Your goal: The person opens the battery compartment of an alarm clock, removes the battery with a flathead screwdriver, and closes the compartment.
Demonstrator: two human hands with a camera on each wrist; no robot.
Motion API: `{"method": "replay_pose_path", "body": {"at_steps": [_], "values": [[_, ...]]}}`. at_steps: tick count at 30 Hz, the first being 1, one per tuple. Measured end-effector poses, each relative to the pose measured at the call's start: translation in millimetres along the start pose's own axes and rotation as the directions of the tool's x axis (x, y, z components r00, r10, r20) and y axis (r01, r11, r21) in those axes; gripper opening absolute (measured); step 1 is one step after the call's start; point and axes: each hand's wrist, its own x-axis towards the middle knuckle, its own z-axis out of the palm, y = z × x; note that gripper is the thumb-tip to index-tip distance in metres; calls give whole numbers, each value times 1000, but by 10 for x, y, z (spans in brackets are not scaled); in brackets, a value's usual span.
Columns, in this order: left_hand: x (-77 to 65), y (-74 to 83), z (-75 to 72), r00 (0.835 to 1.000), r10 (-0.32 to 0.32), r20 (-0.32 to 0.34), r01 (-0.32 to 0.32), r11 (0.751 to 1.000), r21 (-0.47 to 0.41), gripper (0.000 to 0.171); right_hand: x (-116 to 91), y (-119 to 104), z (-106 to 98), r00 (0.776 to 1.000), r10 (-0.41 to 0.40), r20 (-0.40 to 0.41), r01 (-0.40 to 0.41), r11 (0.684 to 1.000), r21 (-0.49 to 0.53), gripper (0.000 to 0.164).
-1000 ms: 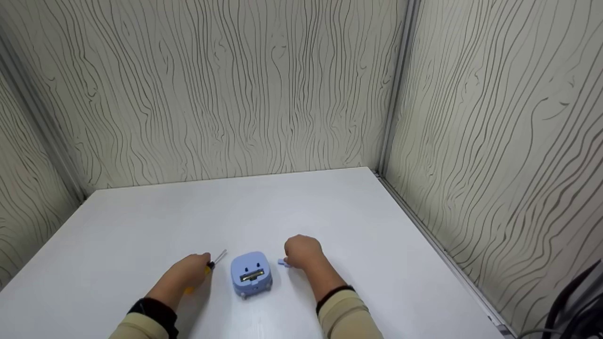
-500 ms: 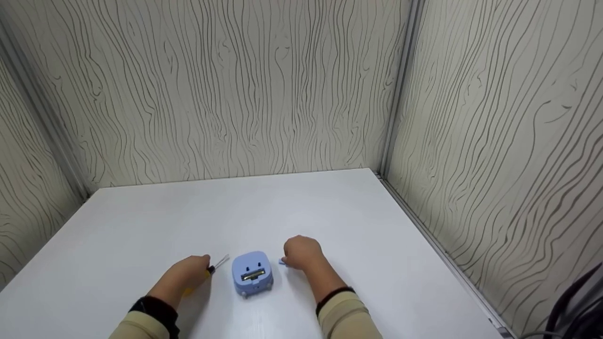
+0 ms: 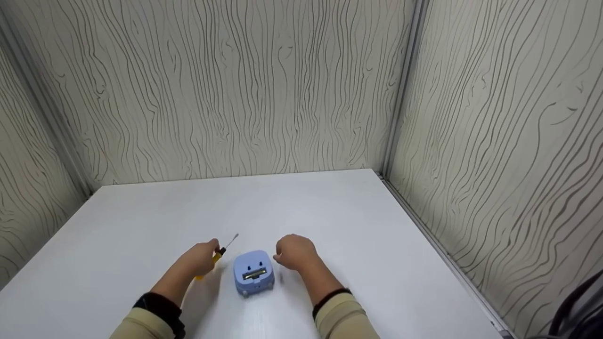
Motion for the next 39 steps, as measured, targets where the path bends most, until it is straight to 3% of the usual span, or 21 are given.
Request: {"method": "replay_pose_path", "body": {"at_steps": [4, 9, 19, 29, 39], "values": [[29, 76, -30, 1000, -17, -9, 17, 999, -29, 47, -3, -61, -19, 1000, -11, -23, 12, 999, 30, 20], [28, 141, -25, 999, 8, -53, -12, 997, -74, 42, -4, -151, -40, 999, -31, -28, 33, 997, 75, 24], [-12, 363, -14, 995, 41, -91, -59, 978, -199, 33, -8, -292, -131, 999, -46, -19, 50, 951, 305, 36], [1, 505, 27, 974, 133, -184, -190, 920, -344, 32, -38, -428, -106, 994, -100, -33, 105, 909, 403, 64], [-4, 554, 34, 980, 91, -177, -167, 860, -483, 33, -40, -474, -66, 987, -143, -69, 158, 908, 387, 60]]}}
